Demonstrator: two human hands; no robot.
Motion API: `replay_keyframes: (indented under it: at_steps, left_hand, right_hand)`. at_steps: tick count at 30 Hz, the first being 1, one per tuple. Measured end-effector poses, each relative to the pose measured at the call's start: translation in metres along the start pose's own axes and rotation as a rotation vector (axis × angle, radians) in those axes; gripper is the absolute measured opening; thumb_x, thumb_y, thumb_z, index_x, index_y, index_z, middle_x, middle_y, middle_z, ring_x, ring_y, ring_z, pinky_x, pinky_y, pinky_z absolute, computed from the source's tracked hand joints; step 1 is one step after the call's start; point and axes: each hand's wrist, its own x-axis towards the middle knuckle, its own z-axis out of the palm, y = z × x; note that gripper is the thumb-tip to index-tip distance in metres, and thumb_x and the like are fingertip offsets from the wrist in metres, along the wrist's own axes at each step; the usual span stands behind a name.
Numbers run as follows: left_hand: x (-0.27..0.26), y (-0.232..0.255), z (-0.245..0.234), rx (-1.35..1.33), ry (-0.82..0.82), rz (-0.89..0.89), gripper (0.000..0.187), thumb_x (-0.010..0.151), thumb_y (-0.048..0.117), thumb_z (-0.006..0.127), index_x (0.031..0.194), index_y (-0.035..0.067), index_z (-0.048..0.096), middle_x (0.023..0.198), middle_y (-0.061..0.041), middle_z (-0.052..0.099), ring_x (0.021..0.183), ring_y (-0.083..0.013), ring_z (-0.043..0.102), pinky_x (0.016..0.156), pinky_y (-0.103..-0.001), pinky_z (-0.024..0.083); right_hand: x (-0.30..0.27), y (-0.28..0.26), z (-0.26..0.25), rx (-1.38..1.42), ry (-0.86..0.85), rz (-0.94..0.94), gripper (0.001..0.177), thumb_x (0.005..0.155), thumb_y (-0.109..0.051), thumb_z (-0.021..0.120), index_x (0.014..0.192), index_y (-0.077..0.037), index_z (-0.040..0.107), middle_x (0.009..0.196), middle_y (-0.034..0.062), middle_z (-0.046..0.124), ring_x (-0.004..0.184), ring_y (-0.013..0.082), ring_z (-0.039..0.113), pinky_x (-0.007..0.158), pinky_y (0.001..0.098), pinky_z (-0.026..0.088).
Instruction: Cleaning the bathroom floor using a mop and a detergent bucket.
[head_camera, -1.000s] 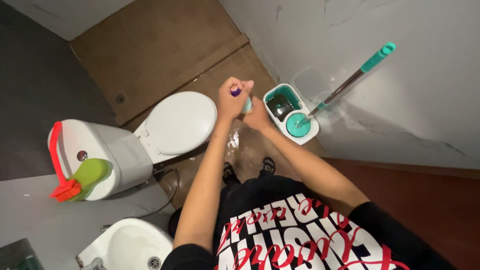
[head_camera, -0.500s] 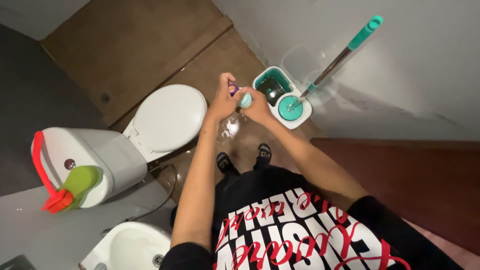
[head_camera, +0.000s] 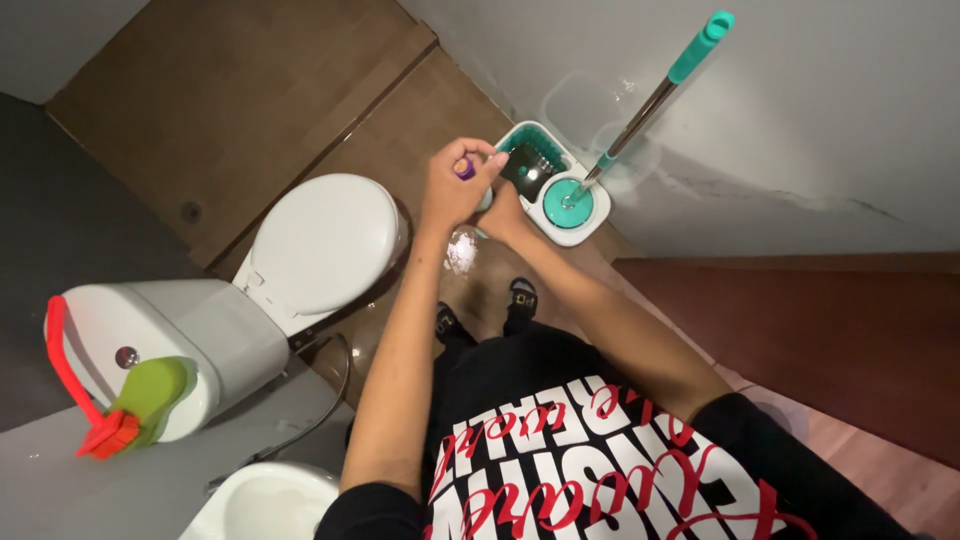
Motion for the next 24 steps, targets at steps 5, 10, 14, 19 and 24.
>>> replay_keyframes:
  at_steps: [5,10,14,19,24]
  left_hand:
    - [0.005,-0.014,0.002,-0.127,0.046,-0.105,0.018,0.094,0.017,0.076,0.107,0.006,0.074,0.075,0.001,0.065,0.07,-0.0064,0.056,0.065,-0.025,0.047]
    - [0.007,-0.026,-0.002,-0.084,0.268,0.119,0.038,0.089,0.017,0.082,0.115,0.003,0.058,0.093,0.001,0.062,0.085,-0.0062,0.059,0.077,-0.022,0.052]
    - [0.005,-0.024,-0.019,-0.157,0.26,0.0,0.044,0.078,0.013,0.094,0.1,0.002,0.059,0.089,-0.004,0.065,0.081,-0.0108,0.06,0.074,-0.027,0.053]
    - [-0.013,-0.012,-0.054,-0.169,0.258,0.108,0.036,0.083,0.013,0.087,0.112,0.002,0.069,0.106,-0.005,0.073,0.099,-0.013,0.068,0.092,-0.029,0.056]
    - [-0.038,0.008,-0.087,-0.127,0.39,0.121,0.038,0.086,0.02,0.082,0.115,0.004,0.063,0.102,-0.006,0.073,0.098,-0.013,0.068,0.09,-0.029,0.055]
  right_hand:
    - [0.0,-0.002,-0.009,0.07,-0.113,0.005,0.058,0.063,-0.011,0.093,0.114,-0.003,0.066,0.105,0.0055,0.074,0.098,0.0152,0.07,0.09,0.0316,0.055]
    - [0.012,0.002,-0.012,0.152,-0.179,-0.009,0.053,0.067,-0.01,0.09,0.112,-0.004,0.065,0.103,0.0027,0.073,0.096,0.0142,0.068,0.089,0.031,0.055]
    - [0.025,0.011,-0.007,0.116,-0.2,-0.018,0.043,0.068,-0.007,0.086,0.107,-0.004,0.067,0.1,0.0024,0.073,0.094,0.0135,0.069,0.087,0.031,0.056]
    - [0.032,-0.034,0.019,0.038,-0.228,-0.164,0.047,0.07,-0.009,0.089,0.111,-0.004,0.066,0.102,0.003,0.072,0.095,0.0128,0.067,0.087,0.0309,0.055]
    - [0.037,-0.046,0.081,-0.06,-0.274,-0.237,0.039,0.086,-0.012,0.076,0.123,-0.004,0.064,0.109,0.0057,0.073,0.102,0.0154,0.067,0.089,0.0326,0.054]
